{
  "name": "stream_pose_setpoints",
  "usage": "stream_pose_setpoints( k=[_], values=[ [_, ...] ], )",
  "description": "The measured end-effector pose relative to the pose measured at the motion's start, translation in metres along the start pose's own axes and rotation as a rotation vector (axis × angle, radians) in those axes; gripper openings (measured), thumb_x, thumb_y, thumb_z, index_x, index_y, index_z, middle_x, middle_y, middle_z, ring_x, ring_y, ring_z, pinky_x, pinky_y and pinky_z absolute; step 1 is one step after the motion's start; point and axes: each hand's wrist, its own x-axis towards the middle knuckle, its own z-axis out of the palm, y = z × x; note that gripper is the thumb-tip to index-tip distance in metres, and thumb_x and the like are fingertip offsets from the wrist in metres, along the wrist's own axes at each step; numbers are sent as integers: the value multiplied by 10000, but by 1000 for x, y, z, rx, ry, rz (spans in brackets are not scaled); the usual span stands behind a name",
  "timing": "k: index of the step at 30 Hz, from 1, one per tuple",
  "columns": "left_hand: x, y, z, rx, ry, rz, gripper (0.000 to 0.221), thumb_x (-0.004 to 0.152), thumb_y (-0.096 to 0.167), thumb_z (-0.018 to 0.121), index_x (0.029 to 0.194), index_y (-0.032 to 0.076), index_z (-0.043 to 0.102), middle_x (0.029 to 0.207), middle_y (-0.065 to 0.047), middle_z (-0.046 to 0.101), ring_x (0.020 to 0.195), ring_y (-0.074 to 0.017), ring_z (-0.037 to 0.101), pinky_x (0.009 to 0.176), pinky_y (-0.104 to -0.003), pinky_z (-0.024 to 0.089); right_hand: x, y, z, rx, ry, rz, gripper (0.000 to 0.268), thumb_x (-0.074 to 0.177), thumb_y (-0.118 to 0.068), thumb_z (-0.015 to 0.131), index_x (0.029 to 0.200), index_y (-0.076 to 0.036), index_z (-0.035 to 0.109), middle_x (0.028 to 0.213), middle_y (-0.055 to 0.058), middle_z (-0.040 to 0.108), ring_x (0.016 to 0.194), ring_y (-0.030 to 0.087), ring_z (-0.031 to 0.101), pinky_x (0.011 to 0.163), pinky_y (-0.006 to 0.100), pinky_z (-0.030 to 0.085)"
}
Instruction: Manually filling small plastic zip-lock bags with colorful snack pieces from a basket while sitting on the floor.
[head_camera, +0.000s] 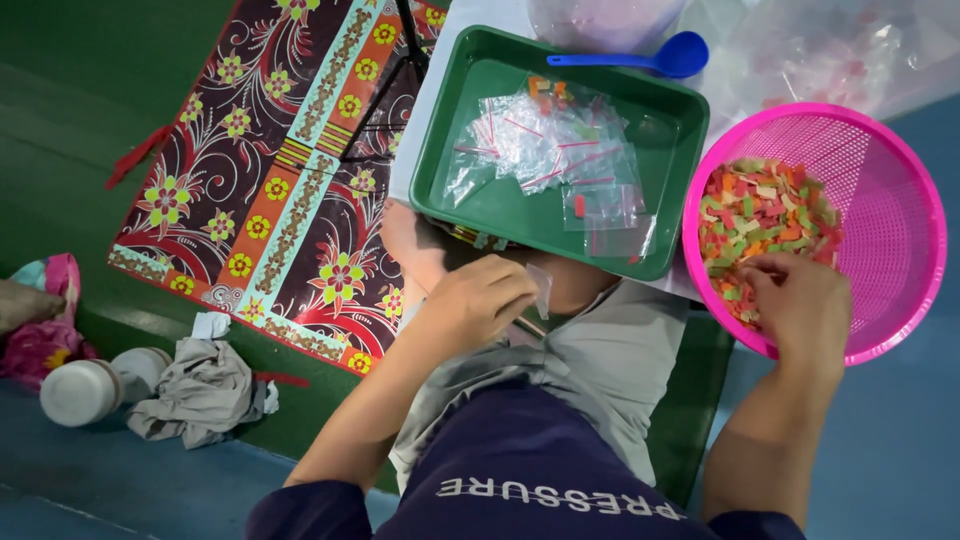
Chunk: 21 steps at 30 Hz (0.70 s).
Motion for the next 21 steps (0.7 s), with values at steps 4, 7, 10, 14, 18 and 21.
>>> stream_pose_setpoints(
  k=[4, 7, 10, 14, 18, 21],
  values=[
    [1, -6, 0, 26, 47, 8, 138, 856, 50, 747, 974, 59, 676, 1021, -59, 675, 852, -274, 644, 738, -357, 520, 9, 22, 13, 30, 85, -113, 232, 961, -107, 771, 1185, -59, 807, 916, 122, 777, 611, 276, 661, 629, 412, 552],
    [7, -4, -5, 16, 88, 7, 180, 848, 13, 751, 1010, 42, 678, 1028, -68, 673, 856, -281, 643, 748, -362, 522, 2, 8, 4, 67, 125, -86, 220, 958, -61, 776, 1172, -16, 803, 964, 144, 780, 665, 273, 688, 634, 409, 582],
    [13, -3, -9, 51, 152, -42, 135, 867, 2, 750, 997, 10, 714, 1016, -80, 690, 856, -258, 648, 732, -351, 524, 1, 9, 3, 136, 173, -94, 181, 948, -18, 789, 1127, -14, 815, 925, 140, 768, 676, 250, 668, 653, 385, 588],
    [18, -18, -2, 97, 232, -90, 149, 885, -3, 750, 1025, 19, 705, 1050, -101, 696, 944, -282, 685, 797, -357, 554, -9, -14, -6, 232, 260, -35, 194, 964, -13, 787, 1157, -13, 802, 993, 176, 772, 790, 260, 722, 750, 389, 616],
    [30, -28, 4, 129, 275, -109, 182, 903, -7, 753, 1073, 8, 690, 1106, -120, 684, 952, -312, 666, 840, -378, 545, -21, -36, -3, 593, 337, -366, 193, 968, 111, 808, 1152, 58, 779, 956, 115, 739, 784, 158, 642, 748, 261, 561],
    [35, -53, 16, 184, 298, -15, 173, 964, 31, 711, 1136, 16, 698, 1052, -126, 696, 962, -303, 689, 870, -381, 567, -14, -59, 21, 819, 247, -510, 183, 914, 38, 853, 1084, 11, 790, 916, 106, 731, 804, 164, 658, 750, 284, 557]
  ],
)
